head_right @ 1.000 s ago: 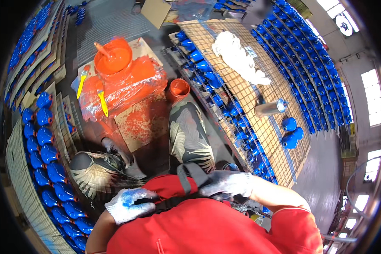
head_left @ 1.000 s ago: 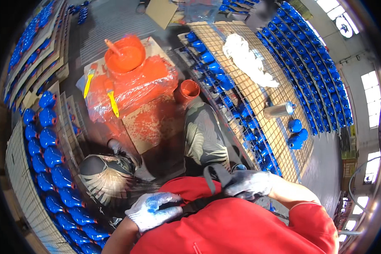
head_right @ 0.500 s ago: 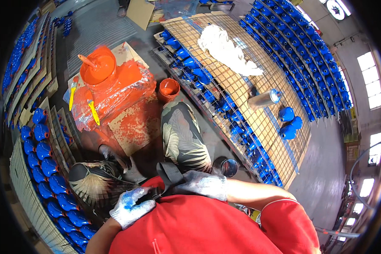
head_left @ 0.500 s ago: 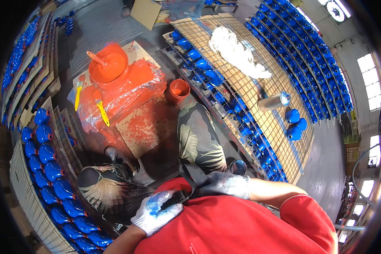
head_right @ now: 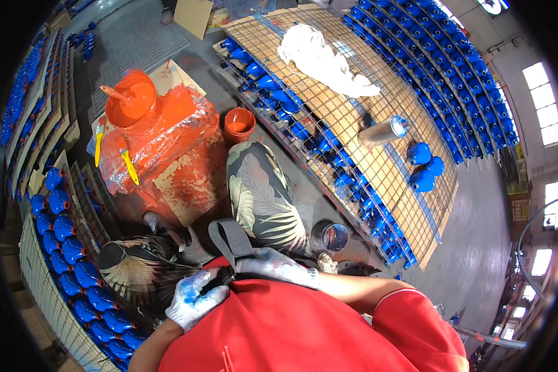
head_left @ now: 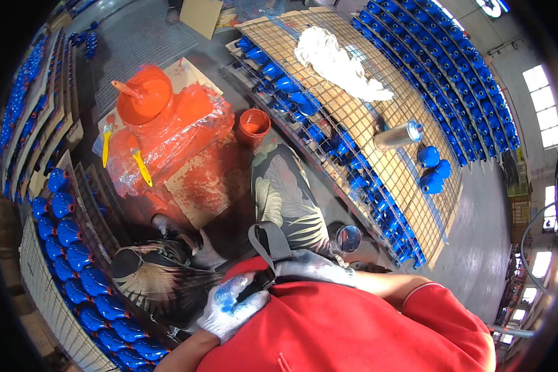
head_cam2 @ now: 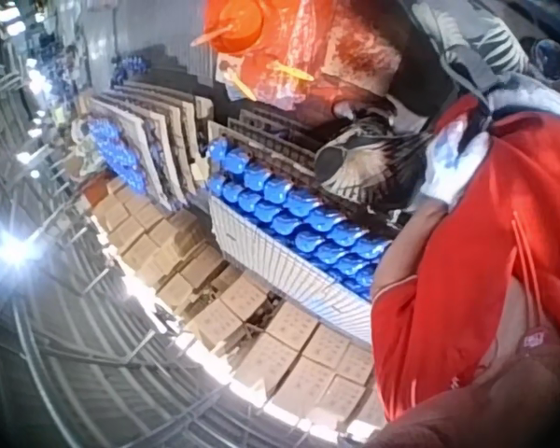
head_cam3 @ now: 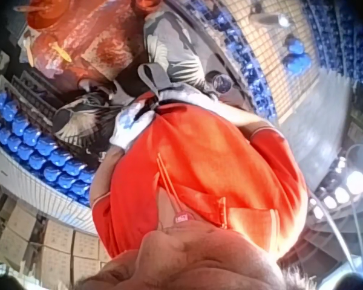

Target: The person paints the rims of blue metal components with red paint using a brush, fastens a belt around their waist, paints more components, and places a cardboard-covered wire mesh over a rack of finished parts.

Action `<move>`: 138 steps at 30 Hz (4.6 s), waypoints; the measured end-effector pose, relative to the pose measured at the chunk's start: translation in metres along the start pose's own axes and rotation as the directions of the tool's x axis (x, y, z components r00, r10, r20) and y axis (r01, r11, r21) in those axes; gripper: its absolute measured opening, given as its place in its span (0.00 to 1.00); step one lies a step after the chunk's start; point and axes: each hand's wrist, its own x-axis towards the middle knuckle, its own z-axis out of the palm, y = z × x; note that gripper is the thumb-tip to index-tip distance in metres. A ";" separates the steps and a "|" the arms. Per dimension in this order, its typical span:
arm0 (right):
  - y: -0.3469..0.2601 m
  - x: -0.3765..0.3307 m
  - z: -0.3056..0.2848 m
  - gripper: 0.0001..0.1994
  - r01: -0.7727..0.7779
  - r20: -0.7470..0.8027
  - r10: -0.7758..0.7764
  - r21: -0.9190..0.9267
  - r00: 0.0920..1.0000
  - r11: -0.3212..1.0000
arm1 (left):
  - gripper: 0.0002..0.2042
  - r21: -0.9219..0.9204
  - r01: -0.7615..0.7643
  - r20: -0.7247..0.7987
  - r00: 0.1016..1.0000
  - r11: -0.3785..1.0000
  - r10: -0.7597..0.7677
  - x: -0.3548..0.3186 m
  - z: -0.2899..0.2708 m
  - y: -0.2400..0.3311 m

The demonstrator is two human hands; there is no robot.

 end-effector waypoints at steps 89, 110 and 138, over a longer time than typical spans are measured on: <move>-0.038 -0.018 -0.027 0.12 0.529 0.212 -0.500 -0.524 0.840 0.668 | 0.08 -0.576 0.219 0.100 0.975 0.787 -0.198 0.019 0.009 -0.005; -0.075 0.010 -0.009 0.18 0.222 0.352 0.119 -0.784 0.929 0.580 | 0.06 -0.432 0.220 0.102 0.975 0.875 -0.196 0.020 0.012 0.003; -0.020 0.003 -0.039 0.13 0.428 0.426 -0.246 -0.412 0.871 0.804 | 0.10 -0.719 0.164 -0.018 0.967 0.675 -0.253 0.021 0.018 -0.011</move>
